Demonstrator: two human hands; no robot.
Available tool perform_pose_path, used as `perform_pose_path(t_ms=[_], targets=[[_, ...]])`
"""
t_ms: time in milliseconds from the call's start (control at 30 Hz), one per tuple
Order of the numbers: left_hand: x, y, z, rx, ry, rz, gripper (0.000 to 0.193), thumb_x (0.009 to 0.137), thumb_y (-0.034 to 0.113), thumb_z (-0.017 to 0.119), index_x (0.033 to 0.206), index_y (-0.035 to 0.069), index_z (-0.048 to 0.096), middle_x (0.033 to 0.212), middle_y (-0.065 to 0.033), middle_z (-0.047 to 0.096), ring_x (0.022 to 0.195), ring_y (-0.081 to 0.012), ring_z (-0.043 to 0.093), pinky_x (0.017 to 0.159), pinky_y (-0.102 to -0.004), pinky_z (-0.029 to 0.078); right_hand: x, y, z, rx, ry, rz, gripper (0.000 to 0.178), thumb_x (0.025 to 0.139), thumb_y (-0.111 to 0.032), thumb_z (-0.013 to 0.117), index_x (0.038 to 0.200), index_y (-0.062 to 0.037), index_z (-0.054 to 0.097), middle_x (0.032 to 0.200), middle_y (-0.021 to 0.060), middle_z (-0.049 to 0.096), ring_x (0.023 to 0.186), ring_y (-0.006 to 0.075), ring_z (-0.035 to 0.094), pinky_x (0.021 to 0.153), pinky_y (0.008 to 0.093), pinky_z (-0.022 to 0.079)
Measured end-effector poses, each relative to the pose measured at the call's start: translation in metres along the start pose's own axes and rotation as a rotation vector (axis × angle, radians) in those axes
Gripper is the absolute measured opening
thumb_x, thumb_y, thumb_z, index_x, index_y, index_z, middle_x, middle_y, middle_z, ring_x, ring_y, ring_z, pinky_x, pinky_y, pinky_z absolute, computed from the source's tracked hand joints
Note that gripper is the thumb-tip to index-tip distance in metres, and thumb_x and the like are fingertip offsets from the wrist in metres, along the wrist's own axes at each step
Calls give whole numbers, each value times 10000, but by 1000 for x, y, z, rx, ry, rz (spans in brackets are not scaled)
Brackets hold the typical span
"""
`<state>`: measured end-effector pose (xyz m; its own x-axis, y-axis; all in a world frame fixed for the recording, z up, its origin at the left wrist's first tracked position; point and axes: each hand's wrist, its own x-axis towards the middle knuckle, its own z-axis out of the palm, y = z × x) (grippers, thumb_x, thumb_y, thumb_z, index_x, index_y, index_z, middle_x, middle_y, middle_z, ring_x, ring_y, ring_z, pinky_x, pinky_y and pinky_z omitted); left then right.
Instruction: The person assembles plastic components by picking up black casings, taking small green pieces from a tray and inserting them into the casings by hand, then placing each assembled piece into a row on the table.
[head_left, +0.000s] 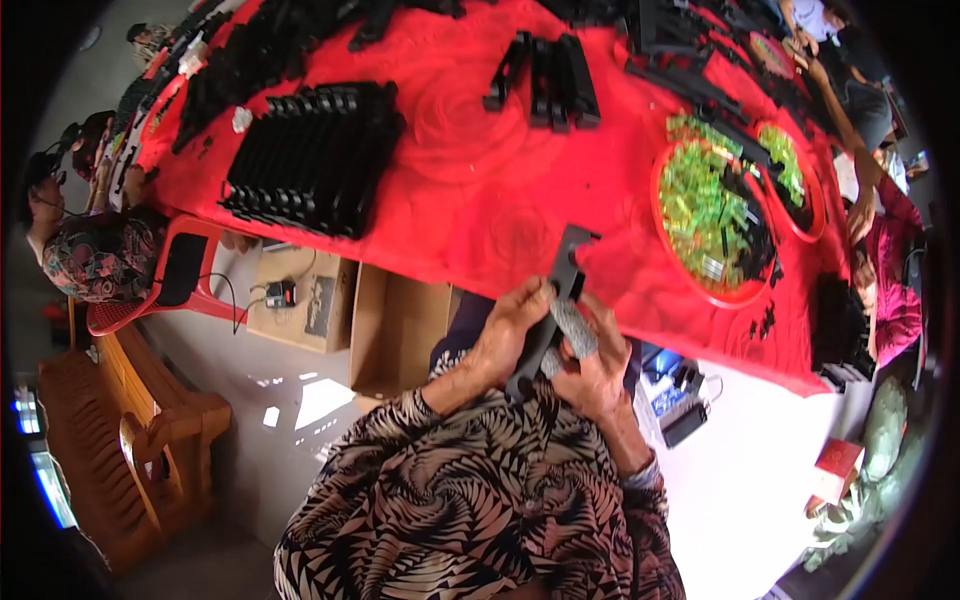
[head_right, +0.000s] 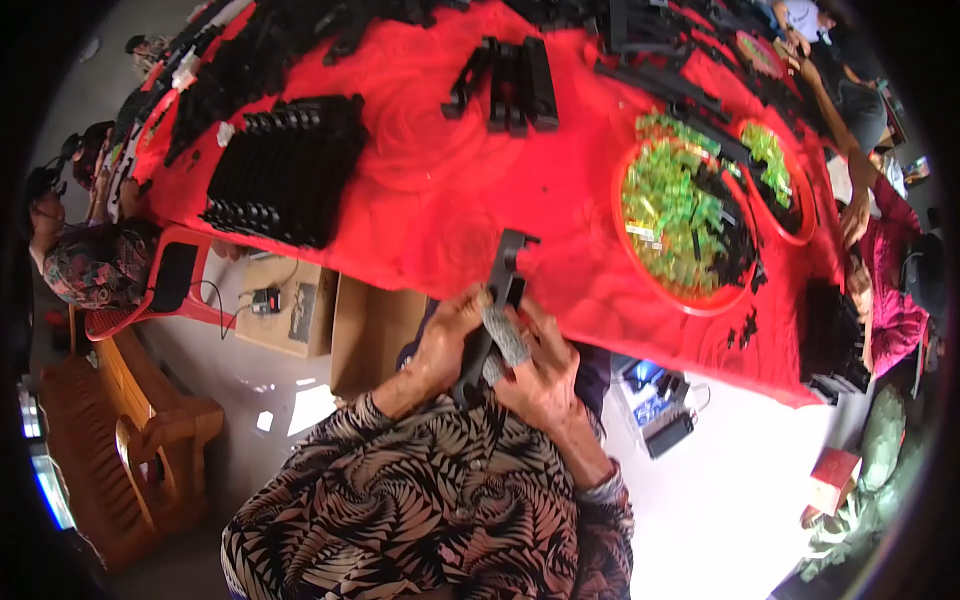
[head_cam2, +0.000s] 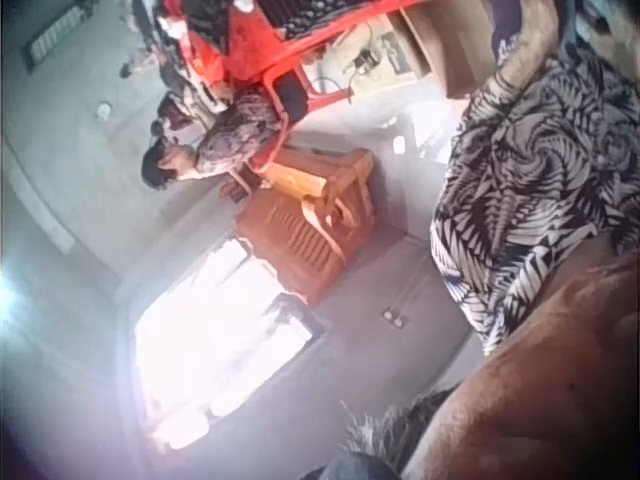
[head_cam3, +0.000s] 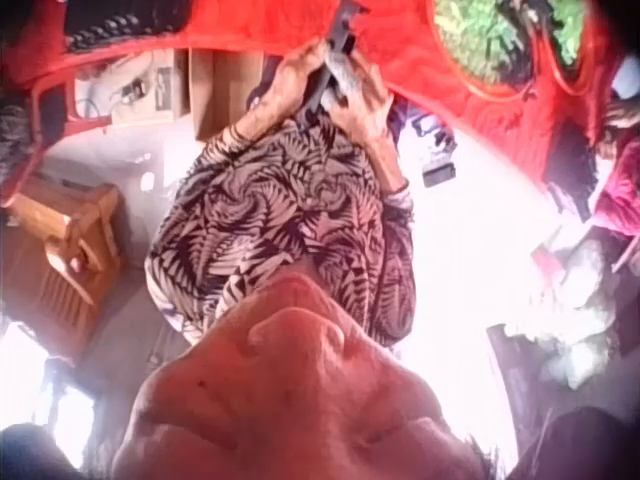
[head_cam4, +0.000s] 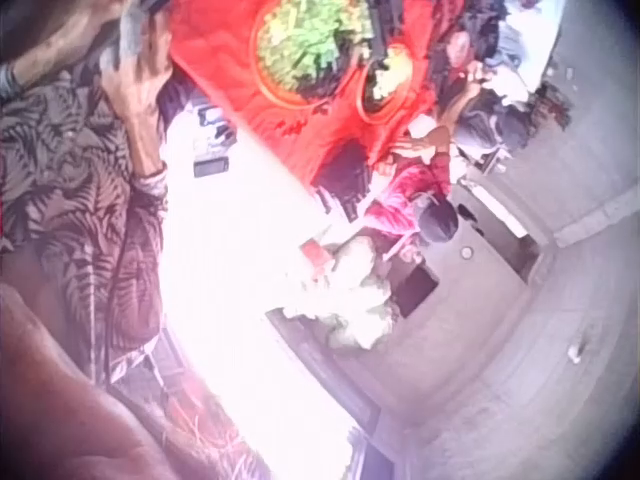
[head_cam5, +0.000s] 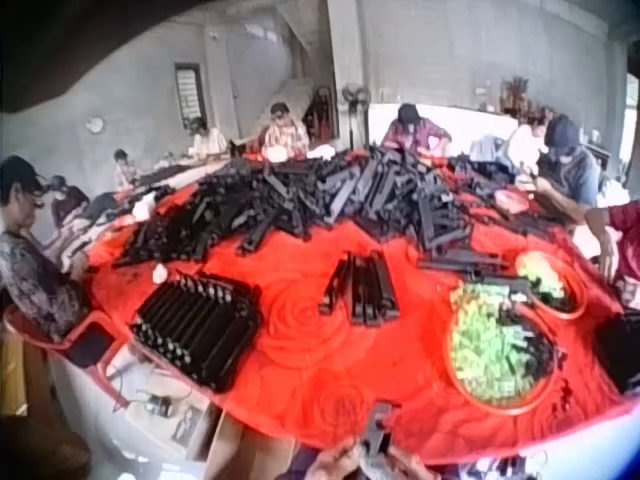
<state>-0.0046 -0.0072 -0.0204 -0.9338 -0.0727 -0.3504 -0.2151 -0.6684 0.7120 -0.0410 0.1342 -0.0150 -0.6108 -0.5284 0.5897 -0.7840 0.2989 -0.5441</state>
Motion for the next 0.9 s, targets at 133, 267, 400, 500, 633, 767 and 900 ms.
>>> perform_pose_path(t_ms=[133,267,400,500,633,767,900], targets=[[4,6,-4,74,-56,25,270,1010,283,499,1093,36,572,875,25,594,764,-50,555,666,-203,457,8,-2,-2,0,15,-22,555,591,-1,697,1142,11,633,1097,198,628,926,335,631,685,367,566],[7,4,-5,-5,-69,36,266,1010,297,498,1054,46,572,852,10,612,725,-64,573,643,-214,469,7,-1,2,25,5,65,562,608,4,705,1165,-17,631,1141,190,611,877,321,656,681,366,570],[9,6,-9,-26,-55,3,281,1017,311,468,1046,44,549,827,-41,642,699,-107,613,626,-243,500,7,2,3,115,6,98,535,696,20,722,1215,-37,604,1155,185,609,879,305,666,735,359,558],[10,24,-23,-6,-97,-8,488,1038,427,303,1102,-5,520,806,-129,630,692,-221,631,644,-311,524,5,-6,-2,247,144,135,466,803,3,701,1249,14,564,1081,166,676,896,262,659,820,357,525],[14,35,-40,-88,-102,-47,609,1017,506,284,1162,-36,521,840,-111,612,734,-199,604,648,-296,487,6,-5,-12,252,234,297,431,829,-34,696,1226,35,545,986,165,703,785,228,676,762,338,537],[13,35,-40,-160,-148,-116,612,995,546,339,1283,29,496,919,-55,607,716,-141,582,610,-257,480,1,-2,-7,192,104,257,358,826,-12,689,1164,43,584,938,129,707,747,199,671,730,317,538],[-10,56,-12,445,-26,-43,675,797,189,708,1353,32,359,941,-61,513,800,-122,532,636,-250,451,1,-3,-5,98,17,186,363,790,10,704,1140,21,610,886,105,686,658,176,623,638,296,523]])
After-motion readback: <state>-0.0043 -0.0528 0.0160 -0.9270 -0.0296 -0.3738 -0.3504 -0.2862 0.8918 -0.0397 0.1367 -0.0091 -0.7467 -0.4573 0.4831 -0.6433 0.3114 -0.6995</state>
